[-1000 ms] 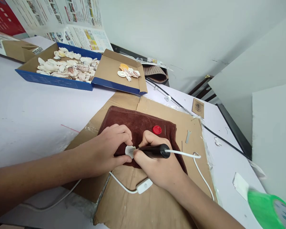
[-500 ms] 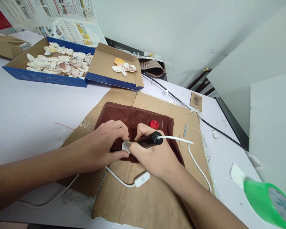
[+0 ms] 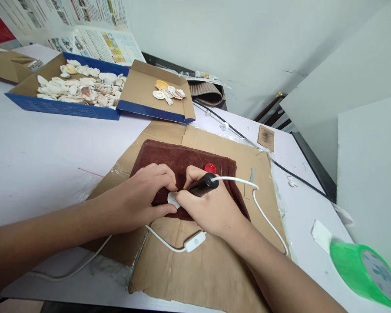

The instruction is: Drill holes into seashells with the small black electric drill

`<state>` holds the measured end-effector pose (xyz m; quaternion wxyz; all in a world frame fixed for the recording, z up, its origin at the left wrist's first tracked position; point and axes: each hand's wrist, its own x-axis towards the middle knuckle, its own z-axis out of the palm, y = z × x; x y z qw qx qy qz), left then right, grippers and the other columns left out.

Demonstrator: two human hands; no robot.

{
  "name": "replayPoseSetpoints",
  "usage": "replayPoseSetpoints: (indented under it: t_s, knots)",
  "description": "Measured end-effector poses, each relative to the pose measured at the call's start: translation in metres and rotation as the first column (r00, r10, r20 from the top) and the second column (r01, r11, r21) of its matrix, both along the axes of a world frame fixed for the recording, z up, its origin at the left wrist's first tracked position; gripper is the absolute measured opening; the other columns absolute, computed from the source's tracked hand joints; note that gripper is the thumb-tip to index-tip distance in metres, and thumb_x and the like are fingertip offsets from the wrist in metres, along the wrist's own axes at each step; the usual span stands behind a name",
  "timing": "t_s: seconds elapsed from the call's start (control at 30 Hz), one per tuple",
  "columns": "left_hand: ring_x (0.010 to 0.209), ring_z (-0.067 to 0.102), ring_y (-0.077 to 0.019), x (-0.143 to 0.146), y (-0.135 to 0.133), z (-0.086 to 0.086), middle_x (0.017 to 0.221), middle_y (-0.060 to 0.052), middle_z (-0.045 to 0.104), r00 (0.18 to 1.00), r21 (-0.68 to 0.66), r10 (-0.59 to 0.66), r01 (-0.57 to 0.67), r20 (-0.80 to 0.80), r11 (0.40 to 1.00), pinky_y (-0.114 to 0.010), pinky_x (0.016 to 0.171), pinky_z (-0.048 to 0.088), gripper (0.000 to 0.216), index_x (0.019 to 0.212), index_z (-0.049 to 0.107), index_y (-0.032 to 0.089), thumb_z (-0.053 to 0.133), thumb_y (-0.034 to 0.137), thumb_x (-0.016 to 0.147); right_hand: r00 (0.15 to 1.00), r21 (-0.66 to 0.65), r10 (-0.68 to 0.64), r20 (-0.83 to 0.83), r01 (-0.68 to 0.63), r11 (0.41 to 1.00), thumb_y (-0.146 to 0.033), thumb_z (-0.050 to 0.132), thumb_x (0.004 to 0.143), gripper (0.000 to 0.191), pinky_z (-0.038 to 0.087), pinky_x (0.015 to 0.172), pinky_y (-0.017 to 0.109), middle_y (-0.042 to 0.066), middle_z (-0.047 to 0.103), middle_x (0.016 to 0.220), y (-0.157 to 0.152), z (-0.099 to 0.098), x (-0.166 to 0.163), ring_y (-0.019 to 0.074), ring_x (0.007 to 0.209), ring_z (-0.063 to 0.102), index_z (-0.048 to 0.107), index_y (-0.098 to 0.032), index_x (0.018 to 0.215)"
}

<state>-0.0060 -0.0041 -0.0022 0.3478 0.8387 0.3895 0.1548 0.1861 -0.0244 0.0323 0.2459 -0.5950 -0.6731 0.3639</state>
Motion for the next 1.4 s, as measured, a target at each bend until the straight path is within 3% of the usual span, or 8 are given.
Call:
replayPoseSetpoints:
  t_s: [0.8,1.4]
  knots:
    - [0.103,0.056,-0.0260,-0.002,0.001,-0.009,0.109,-0.004,0.061,0.998,0.054,-0.016,0.013,0.061,0.998,-0.049,0.094,0.045,0.026,0.090,0.055,0.020,0.081,0.018,0.086,0.997,-0.095,0.064,0.045,-0.060,0.994,-0.021,0.056,0.073,0.017,0.035,0.057,0.032,-0.004,0.053,0.063,0.009,0.011,-0.007,0.0157,0.064,0.046,0.043,-0.024,0.063]
    - [0.104,0.056,-0.0267,-0.001,0.000,-0.012,0.111,-0.003,0.061,0.998,0.054,0.001,-0.005,0.071,0.999,-0.048,0.094,0.044,0.026,0.094,0.058,0.019,0.083,0.020,0.086,0.997,-0.138,0.078,0.001,-0.077,0.987,-0.019,0.058,0.074,0.020,0.032,0.053,0.030,-0.008,0.043,0.059,0.016,0.009,-0.007,0.0125,0.060,0.039,0.042,-0.024,0.063]
